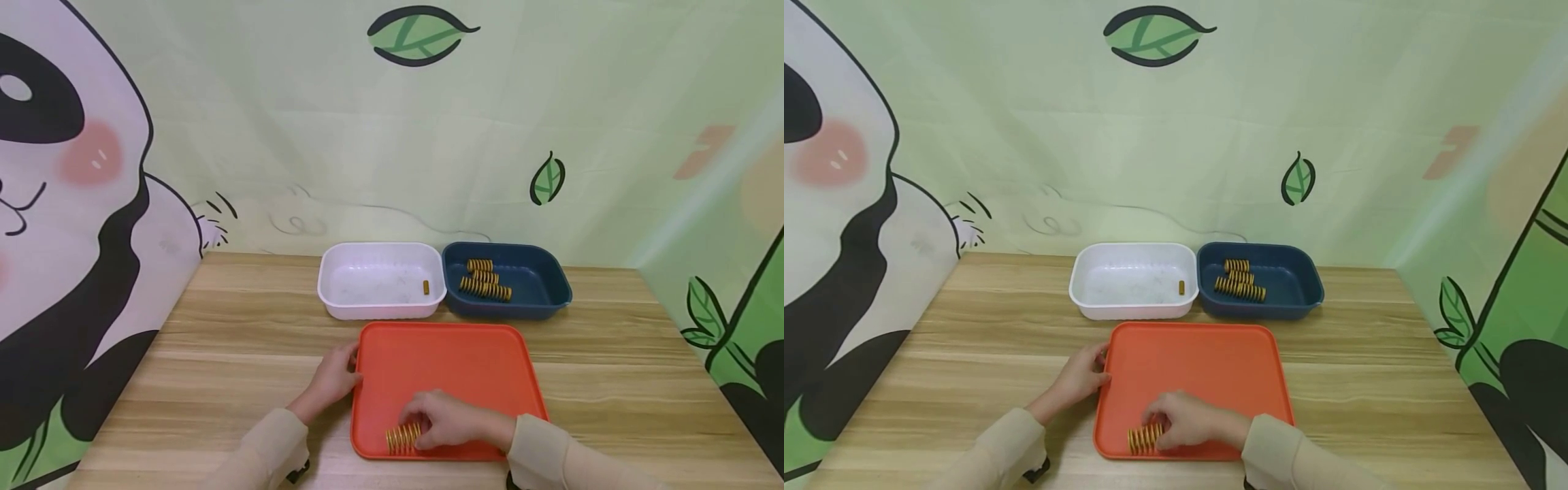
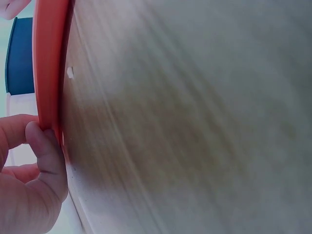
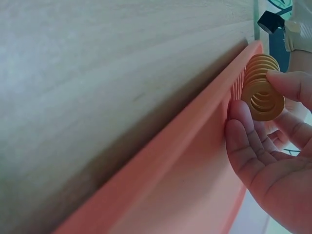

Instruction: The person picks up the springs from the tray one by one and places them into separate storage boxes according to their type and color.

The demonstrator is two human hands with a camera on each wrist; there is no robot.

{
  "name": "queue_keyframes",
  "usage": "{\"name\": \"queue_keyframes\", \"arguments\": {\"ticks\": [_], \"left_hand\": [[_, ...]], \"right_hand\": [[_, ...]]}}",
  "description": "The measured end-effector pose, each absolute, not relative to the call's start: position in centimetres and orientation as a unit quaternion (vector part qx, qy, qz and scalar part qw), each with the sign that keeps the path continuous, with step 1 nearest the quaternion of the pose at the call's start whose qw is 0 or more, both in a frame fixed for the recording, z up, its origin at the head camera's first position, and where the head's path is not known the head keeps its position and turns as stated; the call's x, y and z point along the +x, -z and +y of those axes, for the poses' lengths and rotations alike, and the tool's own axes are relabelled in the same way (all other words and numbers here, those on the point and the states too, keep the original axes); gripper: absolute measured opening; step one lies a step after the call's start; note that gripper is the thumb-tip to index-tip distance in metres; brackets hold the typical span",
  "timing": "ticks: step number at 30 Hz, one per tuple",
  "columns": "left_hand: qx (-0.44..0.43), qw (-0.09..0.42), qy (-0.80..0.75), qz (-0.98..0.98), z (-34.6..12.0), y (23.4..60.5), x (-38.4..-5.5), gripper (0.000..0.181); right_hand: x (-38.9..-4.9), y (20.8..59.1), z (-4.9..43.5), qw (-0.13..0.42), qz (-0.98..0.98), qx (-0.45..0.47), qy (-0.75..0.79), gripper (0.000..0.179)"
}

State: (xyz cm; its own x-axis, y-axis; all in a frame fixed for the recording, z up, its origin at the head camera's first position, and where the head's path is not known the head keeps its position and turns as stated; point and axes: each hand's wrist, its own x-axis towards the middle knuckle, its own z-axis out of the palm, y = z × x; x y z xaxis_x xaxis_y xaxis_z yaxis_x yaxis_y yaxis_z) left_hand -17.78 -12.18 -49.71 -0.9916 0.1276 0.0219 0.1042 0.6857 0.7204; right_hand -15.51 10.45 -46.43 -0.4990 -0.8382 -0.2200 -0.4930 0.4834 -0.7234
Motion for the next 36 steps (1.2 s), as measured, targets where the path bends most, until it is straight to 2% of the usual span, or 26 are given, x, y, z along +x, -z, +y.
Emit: {"name": "queue_keyframes", "arguments": {"ticks": [15,29,32,36], "left_hand": [[0.063,0.016,-0.393,0.917,-12.2,49.5,-17.8,0.054],[0.062,0.023,-0.396,0.916,-12.1,49.6,-17.8,0.055],[0.06,0.026,-0.397,0.916,-12.1,49.5,-17.8,0.056],[0.061,0.022,-0.397,0.916,-12.2,49.6,-17.9,0.056]], "right_hand": [[-16.5,45.5,10.7,0.3,0.807,-0.388,0.33,0.028],[-17.1,44.0,10.8,0.287,0.815,-0.369,0.343,0.028],[-17.3,43.8,10.8,0.281,0.816,-0.366,0.347,0.028],[-17.6,43.6,10.9,0.246,0.822,-0.383,0.343,0.028]]}}
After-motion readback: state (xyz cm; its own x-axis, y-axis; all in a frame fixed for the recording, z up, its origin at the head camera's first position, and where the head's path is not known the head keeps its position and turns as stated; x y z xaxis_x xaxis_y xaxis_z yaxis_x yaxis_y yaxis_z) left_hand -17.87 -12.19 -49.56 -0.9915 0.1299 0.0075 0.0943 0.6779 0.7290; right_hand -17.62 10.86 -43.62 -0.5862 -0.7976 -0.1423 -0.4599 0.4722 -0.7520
